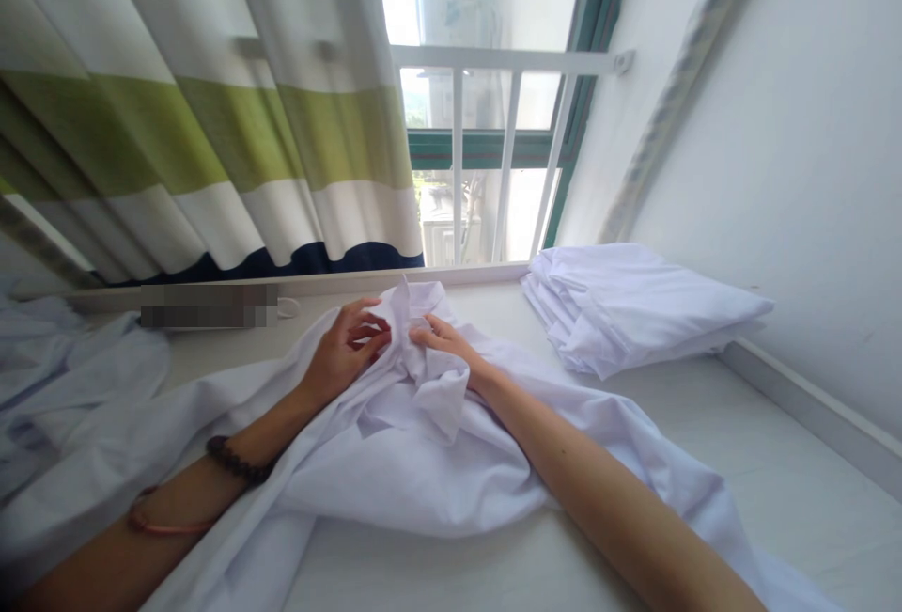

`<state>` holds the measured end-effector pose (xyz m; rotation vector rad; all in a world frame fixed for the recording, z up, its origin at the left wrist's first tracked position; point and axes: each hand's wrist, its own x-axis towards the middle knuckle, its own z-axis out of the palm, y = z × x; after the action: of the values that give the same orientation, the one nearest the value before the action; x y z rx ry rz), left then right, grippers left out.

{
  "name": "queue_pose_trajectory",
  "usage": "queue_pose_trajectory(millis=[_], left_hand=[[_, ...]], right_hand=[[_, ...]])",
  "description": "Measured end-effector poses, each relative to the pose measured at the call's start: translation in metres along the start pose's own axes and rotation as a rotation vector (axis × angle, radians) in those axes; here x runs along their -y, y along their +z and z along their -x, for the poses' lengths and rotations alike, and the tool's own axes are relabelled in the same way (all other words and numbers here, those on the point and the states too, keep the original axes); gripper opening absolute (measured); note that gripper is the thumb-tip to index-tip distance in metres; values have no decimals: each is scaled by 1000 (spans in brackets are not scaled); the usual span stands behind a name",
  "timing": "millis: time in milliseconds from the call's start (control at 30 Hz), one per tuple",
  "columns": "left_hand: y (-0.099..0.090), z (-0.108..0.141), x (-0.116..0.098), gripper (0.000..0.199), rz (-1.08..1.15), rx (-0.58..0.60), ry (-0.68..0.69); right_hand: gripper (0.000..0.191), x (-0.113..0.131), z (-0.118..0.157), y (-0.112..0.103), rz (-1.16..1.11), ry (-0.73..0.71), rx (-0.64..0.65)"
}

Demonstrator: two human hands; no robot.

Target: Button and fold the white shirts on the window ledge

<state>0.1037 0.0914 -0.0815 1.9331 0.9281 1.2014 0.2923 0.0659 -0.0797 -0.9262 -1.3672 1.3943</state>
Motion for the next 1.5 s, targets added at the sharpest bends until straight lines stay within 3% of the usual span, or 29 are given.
queue_pose_trajectory(millis=[100, 267, 300, 367, 433, 600, 700, 767, 867, 933, 1000, 1133, 1267, 1500], left_hand=[[-3, -2, 4, 29, -152, 7, 52], [-10, -6, 10, 14, -585, -277, 361], [-11, -6, 10, 13, -629, -272, 410], [-12, -5, 8, 13, -632, -138, 467], [-12, -4, 7, 11, -560, -17, 415], [-12, -6, 17, 36, -391, -1, 130], [-17, -10, 29, 42, -165, 185, -7], [-20, -13, 32, 41, -19, 242, -76], [-21, -13, 27, 35, -69, 135, -48], [-19, -11, 19, 31, -166, 16, 26], [-15, -8, 11, 28, -204, -25, 98], [-7, -1, -1, 25, -249, 145, 118], [-6, 0, -4, 25, -317, 186, 51], [-9, -3, -2, 31, -268, 252, -92]], right_hand=[[21, -1, 0, -1, 8, 16, -2], [25, -7, -4, -1, -8, -6, -59], [27, -8, -5, -1, -5, -17, -84], [26, -8, -6, -1, 35, -47, -147], [21, -7, -6, -1, 99, -63, -197], [19, -6, -4, -1, 108, -35, -198], [21, -9, -6, -3, 67, -52, -243], [21, -11, -9, -6, 48, -72, -285], [23, -14, -12, -9, 26, -95, -331], [26, -15, -12, -9, 9, -96, -331], [31, -13, -10, -7, -7, -86, -304], [37, -8, -4, 0, -78, -37, -164], [33, -3, 0, 1, -114, 13, -77], [28, -8, 7, -6, 156, -37, 28]])
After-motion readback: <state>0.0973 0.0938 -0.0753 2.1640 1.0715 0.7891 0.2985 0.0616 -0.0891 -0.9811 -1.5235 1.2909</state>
